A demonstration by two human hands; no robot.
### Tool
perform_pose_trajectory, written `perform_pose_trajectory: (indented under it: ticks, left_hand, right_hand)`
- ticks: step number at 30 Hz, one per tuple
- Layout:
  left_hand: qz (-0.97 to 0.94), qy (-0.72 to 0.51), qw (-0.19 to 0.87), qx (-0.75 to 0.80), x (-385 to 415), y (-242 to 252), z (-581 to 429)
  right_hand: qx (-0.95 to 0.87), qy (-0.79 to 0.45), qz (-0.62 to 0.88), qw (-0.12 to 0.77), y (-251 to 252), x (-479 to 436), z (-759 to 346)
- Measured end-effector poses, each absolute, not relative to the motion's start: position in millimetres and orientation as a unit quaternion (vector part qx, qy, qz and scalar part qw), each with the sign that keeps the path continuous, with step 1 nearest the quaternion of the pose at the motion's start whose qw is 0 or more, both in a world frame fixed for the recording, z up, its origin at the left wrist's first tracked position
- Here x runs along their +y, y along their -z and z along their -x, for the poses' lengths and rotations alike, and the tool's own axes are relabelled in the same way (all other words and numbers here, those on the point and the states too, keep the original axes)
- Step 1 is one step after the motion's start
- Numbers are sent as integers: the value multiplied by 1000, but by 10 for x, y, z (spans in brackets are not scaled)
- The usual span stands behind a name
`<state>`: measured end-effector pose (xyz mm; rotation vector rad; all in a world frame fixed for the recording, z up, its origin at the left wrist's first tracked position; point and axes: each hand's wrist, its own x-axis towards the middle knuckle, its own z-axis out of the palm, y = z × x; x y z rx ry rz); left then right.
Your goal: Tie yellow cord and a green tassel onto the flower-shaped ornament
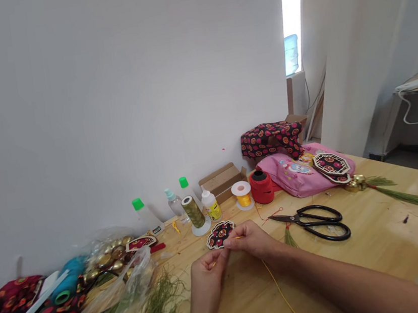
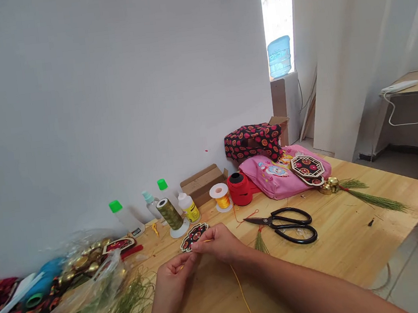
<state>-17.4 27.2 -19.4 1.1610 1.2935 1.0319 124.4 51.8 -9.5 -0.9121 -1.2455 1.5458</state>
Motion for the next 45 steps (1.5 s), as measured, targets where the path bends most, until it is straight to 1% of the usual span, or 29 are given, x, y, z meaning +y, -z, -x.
perform_pose_trajectory:
  ticks: [3,7,9,14,17,20,25,29,33,37,40,45]
  left_hand:
    - [-481,-444,548,520,288,207,195]
    - [-479,-452,530,534,305,211,198]
    - [-476,-456,519,544,302,194,187]
    - [-474,-447,539,533,277,155,166]
    - [-484,-453,524,535,281,173,181]
    - [-496,-460,503,539,293,198,206]
    - [-516,-444,500,534,304,210,219]
    - [-524,-440,492,538,305,230,223]
    - [-543,-413,487,546,288,257,238]
    - [-587,-412,437,542,257,254,244]
    - [-609,-410,402,547,243,243,233]
    - [-583,-397,438,557,234,216,186]
  right_hand:
    - [-511,-602,402,463,88,553,-1283]
    - [-599,-603,369,376,129,562,-1325]
    - [-627,-600,348,354,142,552,-1324]
    - [-588,-599,348,417,100,525,-1300]
    - [-562,-618,346,426,90,505,-1281]
    - [-562,-626,333,426,110,483,-1258]
    - [-559,-629,330,427,68,458,-1254]
    - [-515,-665,362,402,1,471,-1282]
    - [-503,-686,359,384,-12,500,-1303]
    - [-521,-680,362,368,-14,497,-1298]
    - [-526,-668,368,377,-4,494,-1290]
    - [-521,-665,371,386,16,507,-1291]
